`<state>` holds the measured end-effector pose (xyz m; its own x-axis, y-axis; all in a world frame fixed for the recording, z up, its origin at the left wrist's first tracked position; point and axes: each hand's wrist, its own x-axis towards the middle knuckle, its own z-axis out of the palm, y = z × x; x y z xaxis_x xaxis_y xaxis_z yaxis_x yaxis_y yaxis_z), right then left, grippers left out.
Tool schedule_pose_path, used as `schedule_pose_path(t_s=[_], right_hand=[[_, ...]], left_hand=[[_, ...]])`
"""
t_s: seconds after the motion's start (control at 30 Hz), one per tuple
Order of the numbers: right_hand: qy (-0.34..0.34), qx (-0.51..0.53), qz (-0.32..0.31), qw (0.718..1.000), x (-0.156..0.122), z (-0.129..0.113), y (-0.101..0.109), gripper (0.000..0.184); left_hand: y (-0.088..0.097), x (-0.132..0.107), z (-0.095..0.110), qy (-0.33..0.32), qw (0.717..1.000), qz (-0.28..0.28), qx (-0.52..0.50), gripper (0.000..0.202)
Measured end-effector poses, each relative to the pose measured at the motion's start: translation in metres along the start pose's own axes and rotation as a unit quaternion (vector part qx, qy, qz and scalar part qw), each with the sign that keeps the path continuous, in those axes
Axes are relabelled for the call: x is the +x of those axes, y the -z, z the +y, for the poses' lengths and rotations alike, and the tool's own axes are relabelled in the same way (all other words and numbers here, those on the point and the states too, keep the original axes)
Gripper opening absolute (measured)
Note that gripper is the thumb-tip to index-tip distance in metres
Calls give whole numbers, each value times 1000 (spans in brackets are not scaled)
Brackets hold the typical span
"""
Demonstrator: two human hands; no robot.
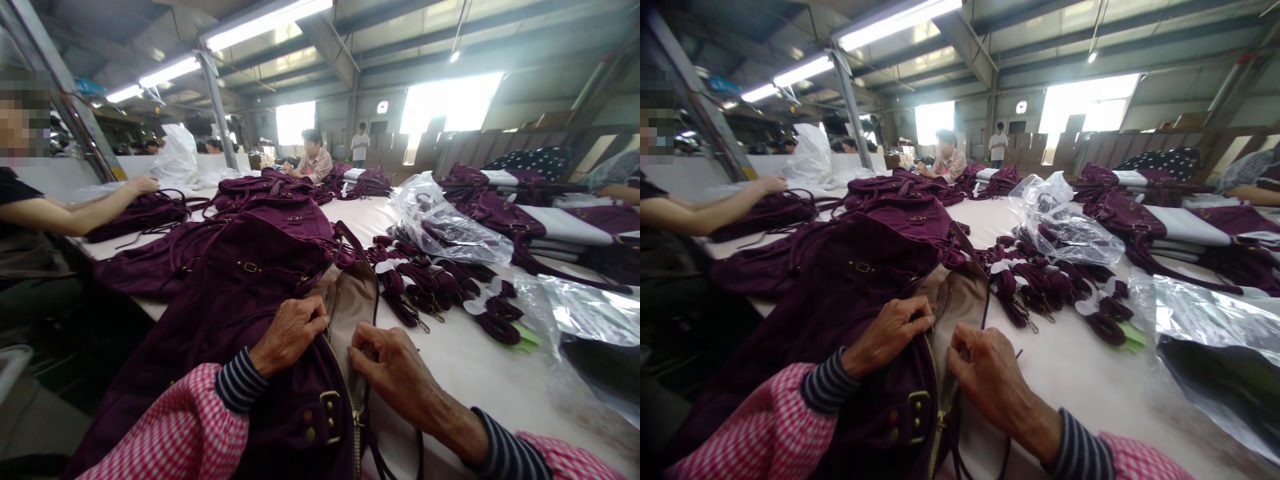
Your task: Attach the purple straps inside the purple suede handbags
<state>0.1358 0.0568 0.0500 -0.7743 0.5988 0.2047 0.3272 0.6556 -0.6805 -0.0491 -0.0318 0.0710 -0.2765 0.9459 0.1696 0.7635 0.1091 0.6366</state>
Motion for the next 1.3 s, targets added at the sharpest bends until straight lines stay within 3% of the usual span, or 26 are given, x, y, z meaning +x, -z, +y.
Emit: schedule_pose_path(t_s=[0.53, 0.9, 1.0, 1.17, 1.3], right_hand=[[30, -78, -1, 996, 12, 9, -11, 6], [55, -67, 6, 996, 17, 16, -15, 7], [66, -25, 16, 997, 18, 12, -5, 7], [50, 96, 18, 994, 19, -2, 21, 13], [68, 123, -13, 990, 18, -5, 30, 8]], left_hand=[[-3, 2, -7, -6, 996, -34, -77, 16], [-5, 6, -6, -59, 994, -41, -85, 14], [-3, 6, -1, -98, 994, -37, -36, 15], [-5, 3, 4, -166, 975, 53, 140, 20], [-11, 7, 11, -153, 979, 11, 136, 7]])
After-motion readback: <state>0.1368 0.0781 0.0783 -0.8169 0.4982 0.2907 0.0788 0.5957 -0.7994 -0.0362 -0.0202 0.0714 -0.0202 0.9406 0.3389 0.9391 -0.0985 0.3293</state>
